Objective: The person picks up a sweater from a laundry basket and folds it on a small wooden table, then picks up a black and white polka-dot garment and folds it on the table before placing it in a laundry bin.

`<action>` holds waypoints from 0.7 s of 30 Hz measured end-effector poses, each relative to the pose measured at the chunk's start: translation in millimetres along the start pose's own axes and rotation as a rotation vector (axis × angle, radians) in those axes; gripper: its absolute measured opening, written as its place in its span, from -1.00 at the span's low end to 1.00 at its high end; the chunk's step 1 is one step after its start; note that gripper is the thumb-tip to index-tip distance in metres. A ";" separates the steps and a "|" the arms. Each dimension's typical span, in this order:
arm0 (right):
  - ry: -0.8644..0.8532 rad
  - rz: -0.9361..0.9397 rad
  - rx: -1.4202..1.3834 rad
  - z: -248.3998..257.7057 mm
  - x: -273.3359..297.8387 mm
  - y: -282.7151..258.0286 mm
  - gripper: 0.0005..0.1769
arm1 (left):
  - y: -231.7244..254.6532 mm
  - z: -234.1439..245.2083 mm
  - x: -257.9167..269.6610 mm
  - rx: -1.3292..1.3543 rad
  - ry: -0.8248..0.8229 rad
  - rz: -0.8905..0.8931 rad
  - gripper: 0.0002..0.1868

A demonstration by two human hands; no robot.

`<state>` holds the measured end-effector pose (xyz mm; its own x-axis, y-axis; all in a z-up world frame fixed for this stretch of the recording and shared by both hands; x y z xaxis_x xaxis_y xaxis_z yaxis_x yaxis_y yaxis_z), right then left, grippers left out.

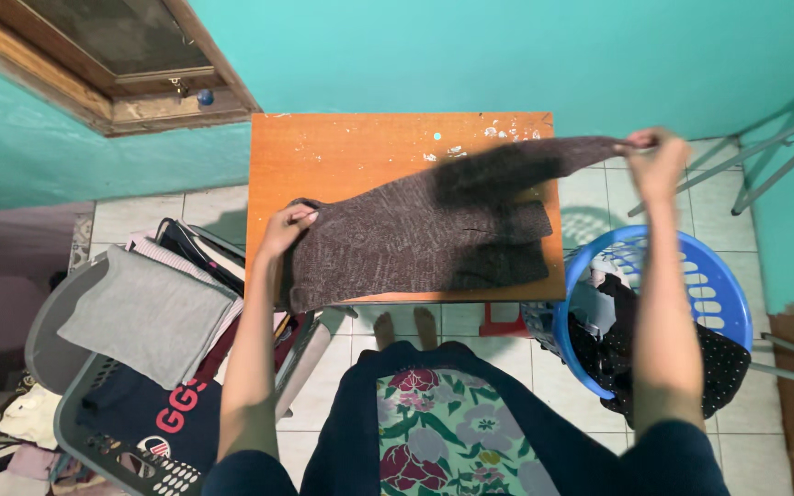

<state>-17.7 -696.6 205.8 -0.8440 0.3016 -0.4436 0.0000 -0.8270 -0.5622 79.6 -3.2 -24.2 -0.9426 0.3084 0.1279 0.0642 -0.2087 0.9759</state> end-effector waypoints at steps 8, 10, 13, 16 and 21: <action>-0.195 -0.121 -0.790 142.2 98.0 -75.4 -0.88 | 12.6 22.9 37.3 -0.107 -0.103 0.024 -0.75; -0.173 -0.195 -0.719 147.8 125.0 -65.0 -0.80 | 13.4 19.3 39.5 -0.121 -0.105 0.071 -0.74; -0.116 -0.551 -0.520 117.9 159.0 -25.4 -0.77 | 21.2 12.6 36.9 -0.221 -0.089 0.015 -0.74; -0.149 -0.432 -0.437 73.8 165.1 -5.9 -0.77 | 31.2 5.6 34.8 -0.382 -0.021 -0.051 -0.73; 0.109 -0.357 -0.611 73.2 164.4 46.0 -0.81 | 48.3 5.1 35.4 -0.447 0.181 -0.154 -0.74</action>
<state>-195.7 -719.8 158.1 -0.7902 0.5762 -0.2090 0.0614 -0.2648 -0.9623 51.0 2.3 28.3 -0.9744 0.2089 -0.0826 -0.1889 -0.5629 0.8047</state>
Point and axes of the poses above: each hand's wrist, its own x-axis away from the middle knuckle, its own z-axis out of the back of the hand, y = z × x, the point moved 8 cm from there along -x, towards the middle knuckle, and after that the axes turned 1 degree about -x, right-handed, at the moved point
